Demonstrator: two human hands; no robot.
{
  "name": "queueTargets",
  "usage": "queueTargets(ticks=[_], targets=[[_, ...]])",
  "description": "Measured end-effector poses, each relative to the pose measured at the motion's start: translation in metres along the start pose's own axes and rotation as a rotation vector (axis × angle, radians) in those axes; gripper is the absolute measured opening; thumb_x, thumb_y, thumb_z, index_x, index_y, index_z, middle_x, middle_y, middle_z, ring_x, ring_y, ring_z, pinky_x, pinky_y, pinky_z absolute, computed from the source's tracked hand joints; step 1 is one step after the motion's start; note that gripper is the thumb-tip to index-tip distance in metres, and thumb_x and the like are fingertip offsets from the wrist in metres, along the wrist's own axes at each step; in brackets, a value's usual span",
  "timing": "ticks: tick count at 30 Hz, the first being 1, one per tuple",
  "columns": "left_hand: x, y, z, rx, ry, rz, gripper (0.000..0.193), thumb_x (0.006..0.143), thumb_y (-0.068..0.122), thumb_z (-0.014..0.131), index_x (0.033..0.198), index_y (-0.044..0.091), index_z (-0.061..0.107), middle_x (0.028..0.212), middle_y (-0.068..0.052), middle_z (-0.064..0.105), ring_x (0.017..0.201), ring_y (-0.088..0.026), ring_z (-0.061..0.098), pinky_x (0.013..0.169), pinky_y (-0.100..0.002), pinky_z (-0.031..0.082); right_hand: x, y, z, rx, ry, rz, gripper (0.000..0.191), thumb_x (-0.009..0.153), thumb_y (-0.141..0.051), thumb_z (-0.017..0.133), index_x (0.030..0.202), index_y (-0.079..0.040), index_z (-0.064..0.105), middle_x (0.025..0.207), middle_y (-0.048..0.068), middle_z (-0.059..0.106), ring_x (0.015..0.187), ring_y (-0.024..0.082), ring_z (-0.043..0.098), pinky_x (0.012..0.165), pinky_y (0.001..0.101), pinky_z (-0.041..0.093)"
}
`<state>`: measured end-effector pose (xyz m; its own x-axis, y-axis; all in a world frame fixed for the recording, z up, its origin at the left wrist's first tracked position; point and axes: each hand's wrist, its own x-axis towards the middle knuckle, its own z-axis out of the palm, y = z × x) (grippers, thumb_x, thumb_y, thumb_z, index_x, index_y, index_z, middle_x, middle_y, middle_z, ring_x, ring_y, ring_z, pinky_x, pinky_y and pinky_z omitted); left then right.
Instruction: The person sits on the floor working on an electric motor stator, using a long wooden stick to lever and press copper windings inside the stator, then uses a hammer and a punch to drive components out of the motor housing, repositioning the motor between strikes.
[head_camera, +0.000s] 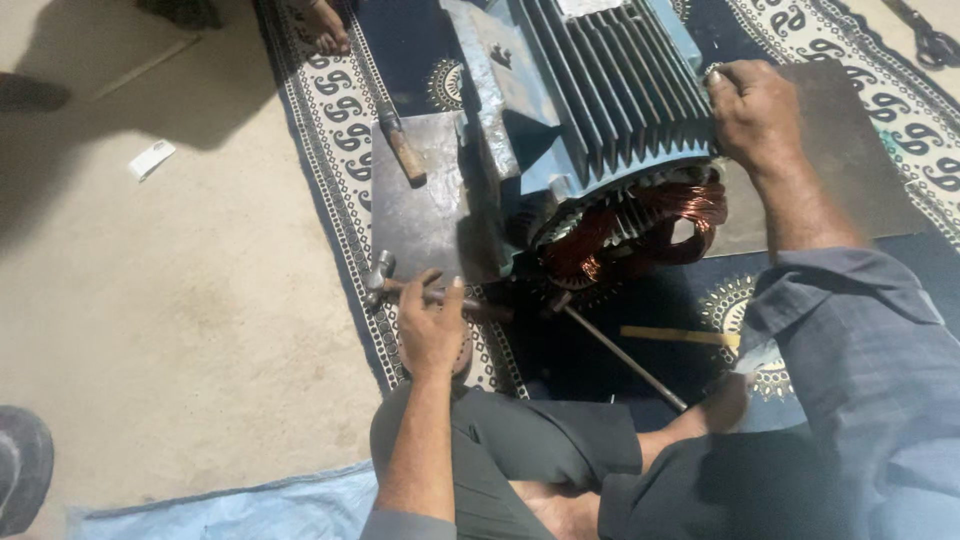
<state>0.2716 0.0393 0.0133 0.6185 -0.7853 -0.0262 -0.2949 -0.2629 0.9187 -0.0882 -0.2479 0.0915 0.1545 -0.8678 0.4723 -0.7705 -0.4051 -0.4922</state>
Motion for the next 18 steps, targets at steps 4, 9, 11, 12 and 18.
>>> queueTargets(ticks=[4, 9, 11, 12, 18], targets=[[-0.007, 0.006, 0.001, 0.048, 0.058, 0.307, 0.042, 0.089, 0.032, 0.076, 0.120, 0.004, 0.069, 0.120, -0.017, 0.069, 0.108, -0.032, 0.068, 0.092, -0.039, 0.054, -0.002, 0.001, 0.002, 0.033, 0.028, -0.049, 0.030, 0.109, -0.024, 0.061, 0.120, -0.002, 0.077, 0.115, 0.022, 0.071, 0.105, 0.033, 0.067, 0.090, 0.0449, 0.051], [-0.010, 0.005, 0.003, 0.060, 0.054, 0.386, 0.040, 0.091, 0.030, 0.077, 0.119, 0.003, 0.069, 0.123, -0.018, 0.068, 0.115, -0.034, 0.066, 0.099, -0.041, 0.052, -0.002, 0.016, 0.010, 0.124, 0.062, -0.034, 0.022, 0.110, -0.015, 0.063, 0.119, 0.000, 0.076, 0.104, 0.019, 0.074, 0.092, 0.025, 0.071, 0.082, 0.0384, 0.054], [-0.012, 0.003, 0.004, 0.073, 0.052, 0.401, 0.039, 0.090, 0.029, 0.077, 0.119, 0.004, 0.069, 0.123, -0.017, 0.069, 0.116, -0.034, 0.066, 0.101, -0.041, 0.052, -0.001, 0.024, 0.012, 0.149, 0.065, -0.033, 0.019, 0.110, -0.011, 0.064, 0.118, 0.001, 0.077, 0.101, 0.018, 0.076, 0.088, 0.022, 0.071, 0.079, 0.0366, 0.054], [-0.012, 0.002, 0.005, 0.084, 0.052, 0.406, 0.039, 0.090, 0.029, 0.077, 0.119, 0.004, 0.069, 0.124, -0.018, 0.069, 0.117, -0.034, 0.066, 0.101, -0.042, 0.051, -0.001, 0.027, 0.013, 0.155, 0.068, -0.046, 0.018, 0.110, -0.010, 0.065, 0.119, 0.001, 0.077, 0.101, 0.018, 0.076, 0.087, 0.021, 0.070, 0.078, 0.0362, 0.054], [-0.014, 0.002, 0.008, 0.114, 0.045, 0.424, 0.038, 0.090, 0.026, 0.078, 0.119, 0.004, 0.069, 0.124, -0.019, 0.067, 0.118, -0.036, 0.064, 0.101, -0.043, 0.050, 0.001, 0.023, 0.011, 0.205, 0.081, 0.009, 0.018, 0.108, -0.009, 0.063, 0.114, -0.002, 0.077, 0.103, 0.013, 0.078, 0.090, 0.018, 0.073, 0.077, 0.0335, 0.056]])
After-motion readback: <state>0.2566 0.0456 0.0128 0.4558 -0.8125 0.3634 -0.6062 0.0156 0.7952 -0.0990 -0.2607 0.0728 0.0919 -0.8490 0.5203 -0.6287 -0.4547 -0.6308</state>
